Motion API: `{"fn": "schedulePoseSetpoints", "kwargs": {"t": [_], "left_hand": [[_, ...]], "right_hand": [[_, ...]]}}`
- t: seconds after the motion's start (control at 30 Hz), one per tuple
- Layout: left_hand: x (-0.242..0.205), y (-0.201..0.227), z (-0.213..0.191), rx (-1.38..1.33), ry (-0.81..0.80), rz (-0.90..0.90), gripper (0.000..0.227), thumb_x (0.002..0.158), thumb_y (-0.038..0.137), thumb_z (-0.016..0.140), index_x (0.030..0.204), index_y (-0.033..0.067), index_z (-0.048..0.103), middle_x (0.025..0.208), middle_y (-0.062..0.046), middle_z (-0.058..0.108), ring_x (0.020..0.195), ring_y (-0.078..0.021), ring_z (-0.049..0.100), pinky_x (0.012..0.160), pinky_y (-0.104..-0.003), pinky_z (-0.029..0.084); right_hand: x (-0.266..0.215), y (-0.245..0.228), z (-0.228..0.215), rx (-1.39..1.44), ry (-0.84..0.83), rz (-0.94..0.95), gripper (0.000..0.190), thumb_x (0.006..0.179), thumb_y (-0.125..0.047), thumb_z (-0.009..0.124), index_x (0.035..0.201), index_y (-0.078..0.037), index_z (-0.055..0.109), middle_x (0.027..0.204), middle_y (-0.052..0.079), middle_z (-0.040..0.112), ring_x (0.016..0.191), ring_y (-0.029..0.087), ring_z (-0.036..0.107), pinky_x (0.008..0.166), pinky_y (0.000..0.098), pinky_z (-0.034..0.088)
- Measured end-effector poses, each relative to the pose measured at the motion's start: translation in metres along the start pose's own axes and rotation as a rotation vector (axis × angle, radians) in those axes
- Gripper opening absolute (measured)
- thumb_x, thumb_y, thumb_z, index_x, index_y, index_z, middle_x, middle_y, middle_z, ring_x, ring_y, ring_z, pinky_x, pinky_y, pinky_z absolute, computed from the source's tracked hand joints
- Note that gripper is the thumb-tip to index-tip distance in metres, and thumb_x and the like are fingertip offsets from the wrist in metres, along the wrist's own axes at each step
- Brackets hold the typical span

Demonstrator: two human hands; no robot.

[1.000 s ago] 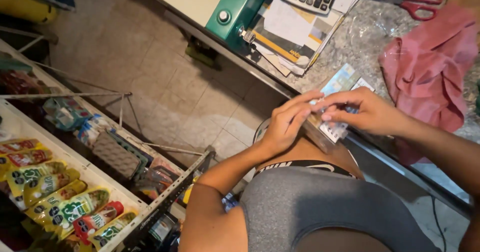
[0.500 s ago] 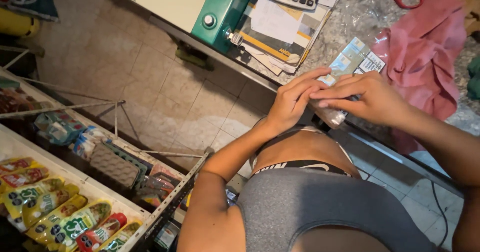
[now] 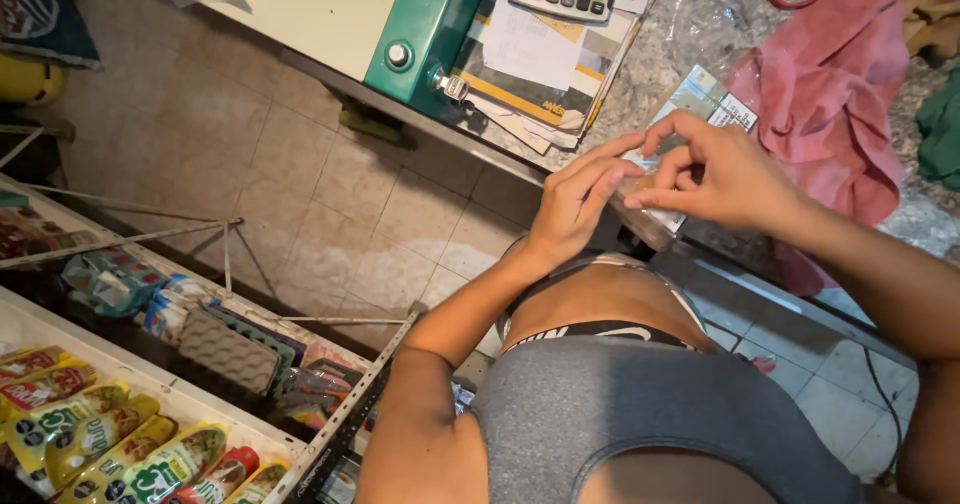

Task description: The person organizes cardboard pieces on a counter, then picks up a small box and uses scissors to cut its plastic wrapping. They use a tape dispenser to seal the box and place it on the counter. Finally, they pick up two boxes of tea bags and place them on the counter.

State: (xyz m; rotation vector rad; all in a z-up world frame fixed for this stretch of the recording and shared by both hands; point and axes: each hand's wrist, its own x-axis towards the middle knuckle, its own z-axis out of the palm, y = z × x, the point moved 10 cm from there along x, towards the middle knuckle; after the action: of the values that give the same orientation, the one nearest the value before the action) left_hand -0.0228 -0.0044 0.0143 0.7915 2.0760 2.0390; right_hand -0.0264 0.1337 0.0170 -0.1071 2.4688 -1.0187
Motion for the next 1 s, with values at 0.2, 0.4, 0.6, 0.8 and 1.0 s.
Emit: {"fn": "schedulePoseSetpoints", "kwargs": {"t": [0.2, 0.4, 0.6, 0.8, 1.0], "left_hand": [[0.003, 0.006, -0.002, -0.02, -0.018, -0.052, 0.043, 0.115, 0.03, 0.036, 0.11, 0.0045, 0.071, 0.141, -0.016, 0.063, 0.136, -0.0298, 0.062, 0.121, -0.039, 0.045], [0.006, 0.009, 0.002, -0.01, -0.008, -0.027, 0.017, 0.097, 0.018, 0.072, 0.109, 0.006, 0.072, 0.141, -0.018, 0.063, 0.132, -0.0286, 0.066, 0.118, -0.039, 0.053], [0.001, -0.008, 0.015, -0.09, 0.033, -0.008, 0.013, 0.1, 0.02, 0.07, 0.11, 0.0131, 0.077, 0.134, -0.012, 0.07, 0.126, -0.0311, 0.066, 0.106, -0.043, 0.054], [0.003, 0.006, 0.016, -0.034, 0.036, 0.026, 0.023, 0.102, 0.017, 0.069, 0.124, 0.0158, 0.076, 0.137, -0.012, 0.07, 0.128, -0.0307, 0.066, 0.108, -0.042, 0.054], [0.007, 0.015, 0.01, -0.013, 0.026, 0.025, 0.018, 0.096, 0.008, 0.069, 0.105, 0.0179, 0.081, 0.13, -0.011, 0.073, 0.121, -0.0304, 0.07, 0.105, -0.041, 0.055]], "right_hand": [[0.003, 0.02, 0.008, -0.034, -0.022, -0.013, 0.053, 0.074, -0.049, 0.086, 0.098, -0.017, 0.051, 0.061, -0.01, 0.071, 0.049, 0.005, 0.056, 0.052, 0.0242, 0.046], [-0.007, 0.019, 0.0, -0.078, 0.15, -0.213, 0.043, 0.084, -0.043, 0.084, 0.073, -0.018, 0.051, 0.056, -0.008, 0.049, 0.053, 0.006, 0.042, 0.056, 0.0248, 0.031], [-0.024, 0.002, -0.006, 0.124, 0.175, -0.529, 0.027, 0.081, -0.029, 0.087, 0.076, -0.014, 0.065, 0.069, 0.0, 0.063, 0.054, 0.018, 0.062, 0.055, 0.0264, 0.05], [-0.041, 0.0, -0.01, 0.166, 0.165, -0.587, 0.016, 0.082, -0.024, 0.085, 0.09, -0.015, 0.076, 0.082, 0.0, 0.07, 0.06, 0.019, 0.066, 0.059, 0.0294, 0.054], [-0.096, -0.031, -0.01, -0.21, 0.426, -0.817, 0.016, 0.097, -0.024, 0.07, 0.104, -0.013, 0.078, 0.099, 0.008, 0.07, 0.076, 0.026, 0.066, 0.068, 0.0384, 0.053]]}}
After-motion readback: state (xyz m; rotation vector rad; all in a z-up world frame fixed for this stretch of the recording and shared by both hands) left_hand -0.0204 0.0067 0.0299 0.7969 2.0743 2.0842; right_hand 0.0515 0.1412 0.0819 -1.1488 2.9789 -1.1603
